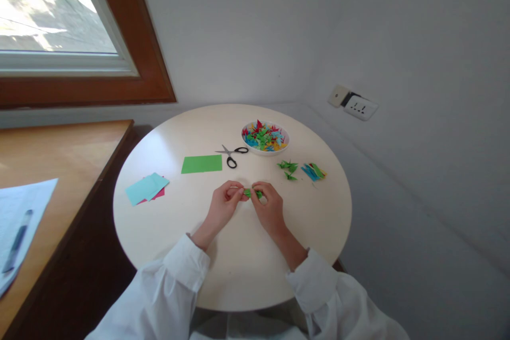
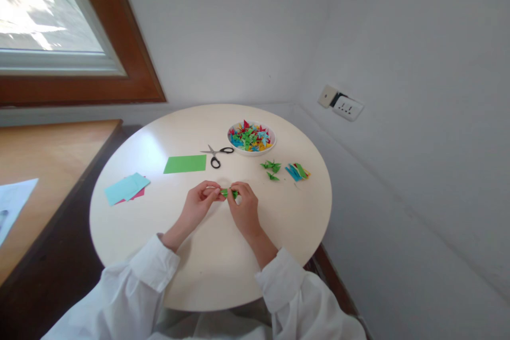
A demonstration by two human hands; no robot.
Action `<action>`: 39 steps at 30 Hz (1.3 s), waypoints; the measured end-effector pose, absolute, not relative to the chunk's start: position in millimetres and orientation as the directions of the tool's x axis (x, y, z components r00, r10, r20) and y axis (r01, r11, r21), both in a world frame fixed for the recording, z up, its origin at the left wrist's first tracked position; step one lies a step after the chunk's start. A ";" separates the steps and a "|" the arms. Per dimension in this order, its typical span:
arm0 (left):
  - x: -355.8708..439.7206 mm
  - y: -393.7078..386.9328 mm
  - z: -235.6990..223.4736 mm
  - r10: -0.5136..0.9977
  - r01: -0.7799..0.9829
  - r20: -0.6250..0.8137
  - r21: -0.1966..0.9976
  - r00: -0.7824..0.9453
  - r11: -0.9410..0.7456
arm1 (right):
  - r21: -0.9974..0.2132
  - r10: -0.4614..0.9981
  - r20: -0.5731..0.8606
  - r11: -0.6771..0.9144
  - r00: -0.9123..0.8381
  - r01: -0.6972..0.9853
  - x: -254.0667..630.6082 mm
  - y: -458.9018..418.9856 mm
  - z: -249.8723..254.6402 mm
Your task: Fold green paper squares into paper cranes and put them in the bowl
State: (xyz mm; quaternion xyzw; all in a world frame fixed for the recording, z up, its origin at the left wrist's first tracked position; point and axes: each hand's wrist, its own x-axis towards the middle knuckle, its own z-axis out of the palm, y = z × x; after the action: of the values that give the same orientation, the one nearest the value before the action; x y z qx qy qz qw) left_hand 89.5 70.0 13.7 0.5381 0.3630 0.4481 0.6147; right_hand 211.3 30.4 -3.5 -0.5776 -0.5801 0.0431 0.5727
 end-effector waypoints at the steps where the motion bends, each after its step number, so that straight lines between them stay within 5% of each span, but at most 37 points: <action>1: 89.7 69.4 14.5 0.941 -0.156 0.032 0.988 0.336 0.022 | -0.713 0.720 0.614 0.329 0.325 0.619 211.3 30.3 -3.4; 39: 93.5 69.3 11.1 0.962 -0.190 -0.049 0.976 0.268 0.102 | -0.697 0.732 0.629 0.380 0.264 0.609 208.5 28.7 -2.5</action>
State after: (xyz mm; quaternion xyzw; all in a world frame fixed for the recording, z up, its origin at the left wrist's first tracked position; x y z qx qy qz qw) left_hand 93.5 69.3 11.1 0.4887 0.3950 0.4583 0.6286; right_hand 208.5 28.7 -2.5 -0.5543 -0.6044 0.0540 0.5696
